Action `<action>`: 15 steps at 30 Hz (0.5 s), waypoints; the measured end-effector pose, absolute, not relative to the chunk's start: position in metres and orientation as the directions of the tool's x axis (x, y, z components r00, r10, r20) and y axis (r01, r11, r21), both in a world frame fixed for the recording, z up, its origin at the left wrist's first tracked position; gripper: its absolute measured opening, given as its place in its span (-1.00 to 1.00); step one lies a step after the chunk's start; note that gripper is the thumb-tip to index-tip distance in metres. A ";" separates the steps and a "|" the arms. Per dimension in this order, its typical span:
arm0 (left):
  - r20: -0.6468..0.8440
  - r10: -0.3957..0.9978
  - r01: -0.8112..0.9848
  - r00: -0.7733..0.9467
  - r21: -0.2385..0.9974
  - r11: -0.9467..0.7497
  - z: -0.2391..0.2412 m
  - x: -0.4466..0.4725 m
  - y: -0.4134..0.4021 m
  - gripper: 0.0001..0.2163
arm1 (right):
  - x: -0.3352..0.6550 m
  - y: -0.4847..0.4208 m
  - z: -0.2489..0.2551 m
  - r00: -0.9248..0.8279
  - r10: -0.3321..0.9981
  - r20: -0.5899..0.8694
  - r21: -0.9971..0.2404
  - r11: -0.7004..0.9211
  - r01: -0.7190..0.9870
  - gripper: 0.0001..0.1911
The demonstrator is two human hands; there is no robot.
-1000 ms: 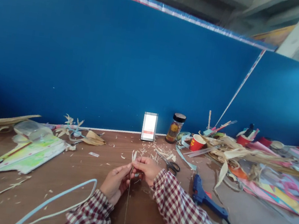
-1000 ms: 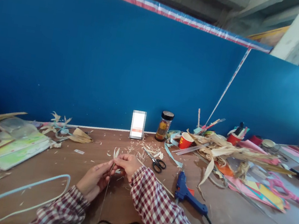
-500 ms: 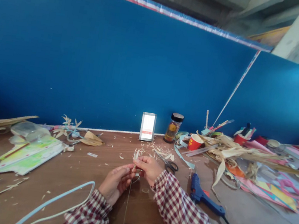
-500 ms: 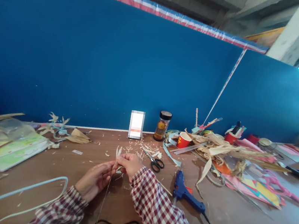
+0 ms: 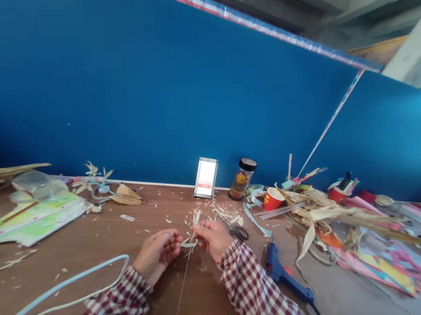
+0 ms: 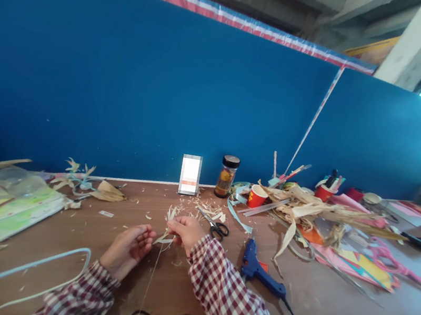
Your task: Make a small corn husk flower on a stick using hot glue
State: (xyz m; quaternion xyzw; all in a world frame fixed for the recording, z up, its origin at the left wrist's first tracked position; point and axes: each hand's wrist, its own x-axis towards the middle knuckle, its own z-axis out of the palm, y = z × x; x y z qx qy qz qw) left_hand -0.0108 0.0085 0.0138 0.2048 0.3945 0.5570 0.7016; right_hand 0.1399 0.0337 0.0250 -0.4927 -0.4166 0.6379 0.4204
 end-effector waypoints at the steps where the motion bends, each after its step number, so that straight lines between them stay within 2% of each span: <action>1: -0.314 0.946 -0.617 0.081 0.729 0.295 0.014 -0.011 0.009 -0.95 | 0.141 0.034 0.026 -0.154 0.947 -0.280 -0.946 -0.300 -0.121 -0.78; 4: -0.286 0.954 -0.614 0.094 0.737 0.282 0.013 -0.011 0.009 -0.93 | 0.144 0.033 0.030 -0.133 0.950 -0.284 -0.948 -0.298 -0.108 -0.80; 9: -0.276 0.961 -0.601 -0.007 0.770 0.217 0.013 -0.014 0.011 -0.89 | 0.150 0.033 0.033 -0.117 0.946 -0.304 -0.944 -0.315 -0.100 -0.85; 12: -0.293 0.946 -0.591 -0.138 0.791 0.159 0.013 -0.017 0.012 -0.85 | 0.152 0.034 0.032 -0.113 0.944 -0.309 -0.942 -0.320 -0.099 -0.87; 15: -0.330 0.880 -0.545 -0.340 0.832 0.101 0.012 -0.019 0.015 -0.81 | 0.153 0.034 0.032 -0.114 0.944 -0.309 -0.942 -0.321 -0.098 -0.87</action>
